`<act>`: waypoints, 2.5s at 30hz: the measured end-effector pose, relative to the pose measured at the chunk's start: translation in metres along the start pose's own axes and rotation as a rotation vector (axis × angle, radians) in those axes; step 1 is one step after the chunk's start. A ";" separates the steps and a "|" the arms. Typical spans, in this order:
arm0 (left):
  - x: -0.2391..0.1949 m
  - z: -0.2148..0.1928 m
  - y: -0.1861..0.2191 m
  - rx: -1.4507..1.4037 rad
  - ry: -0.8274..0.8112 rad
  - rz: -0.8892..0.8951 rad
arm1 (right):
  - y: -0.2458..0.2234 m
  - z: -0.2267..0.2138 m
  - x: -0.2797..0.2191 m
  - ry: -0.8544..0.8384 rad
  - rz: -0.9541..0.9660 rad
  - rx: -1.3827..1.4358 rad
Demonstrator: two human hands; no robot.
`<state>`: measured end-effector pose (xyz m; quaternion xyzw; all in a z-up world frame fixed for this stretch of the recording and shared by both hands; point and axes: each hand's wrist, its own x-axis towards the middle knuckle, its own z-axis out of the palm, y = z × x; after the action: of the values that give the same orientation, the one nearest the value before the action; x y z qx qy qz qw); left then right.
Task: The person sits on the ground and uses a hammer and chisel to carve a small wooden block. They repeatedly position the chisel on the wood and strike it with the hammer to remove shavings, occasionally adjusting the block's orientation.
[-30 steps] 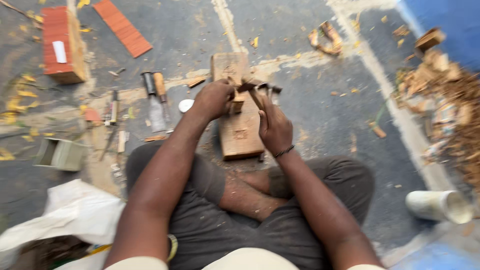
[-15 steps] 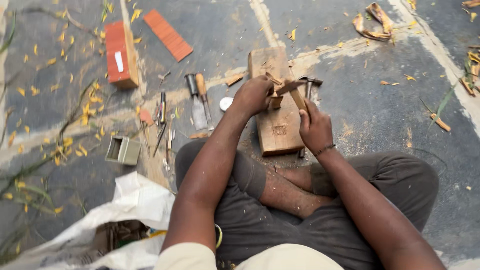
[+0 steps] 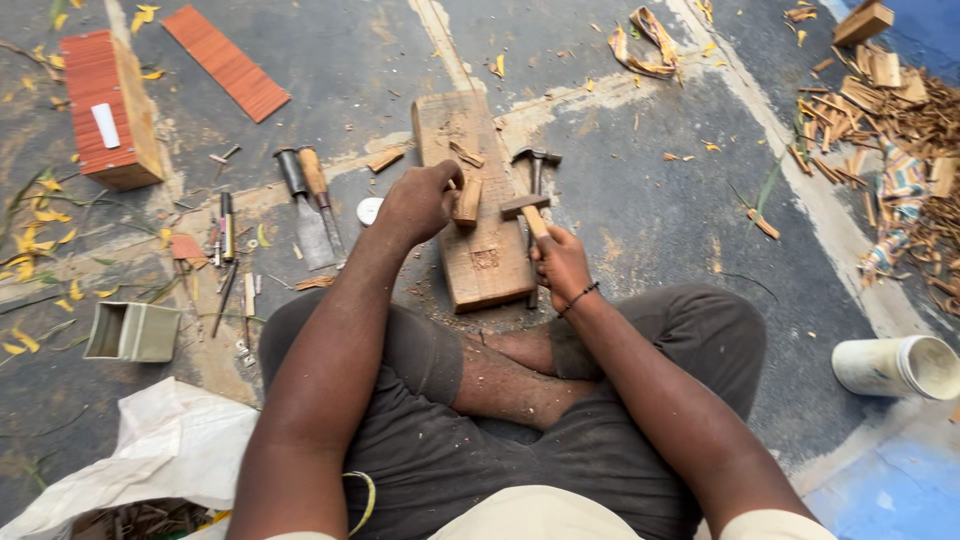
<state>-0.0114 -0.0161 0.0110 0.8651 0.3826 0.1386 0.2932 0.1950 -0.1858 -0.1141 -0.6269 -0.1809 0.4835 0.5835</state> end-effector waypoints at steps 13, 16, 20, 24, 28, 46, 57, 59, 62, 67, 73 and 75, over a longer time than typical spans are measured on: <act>0.012 0.016 -0.019 -0.030 -0.045 0.047 | -0.010 0.022 -0.013 -0.042 0.064 -0.037; 0.018 0.024 -0.025 -0.012 -0.043 0.021 | -0.012 0.022 -0.015 -0.050 0.057 -0.056; 0.023 0.035 -0.030 -0.050 -0.056 -0.010 | -0.015 0.028 -0.021 -0.014 0.045 -0.076; 0.021 0.037 -0.030 -0.033 -0.050 -0.019 | -0.025 0.028 -0.024 0.013 0.042 0.003; 0.015 0.040 -0.021 -0.064 -0.070 -0.067 | -0.030 0.024 -0.022 0.027 0.003 0.036; 0.022 0.078 -0.042 0.052 0.106 0.099 | 0.034 0.000 0.021 0.097 -0.179 -0.249; 0.011 0.040 -0.013 0.140 -0.078 -0.010 | 0.003 0.016 -0.003 0.036 -0.069 -0.328; 0.022 0.040 -0.038 0.108 0.060 0.009 | 0.007 0.013 0.000 0.053 -0.081 -0.376; 0.054 0.029 -0.103 -0.164 -0.011 -0.165 | 0.015 0.007 0.007 0.019 -0.121 -0.313; 0.055 -0.033 -0.245 0.187 0.211 -0.464 | 0.020 0.000 0.010 0.018 -0.121 -0.357; -0.027 -0.048 -0.336 0.335 0.019 -0.920 | 0.014 0.010 0.004 0.017 -0.103 -0.423; -0.042 -0.044 -0.339 0.305 0.076 -0.941 | 0.008 0.010 0.005 0.000 -0.106 -0.430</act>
<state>-0.2573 0.1520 -0.1628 0.6259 0.7581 -0.0348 0.1799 0.1865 -0.1776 -0.1216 -0.7264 -0.3127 0.4025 0.4610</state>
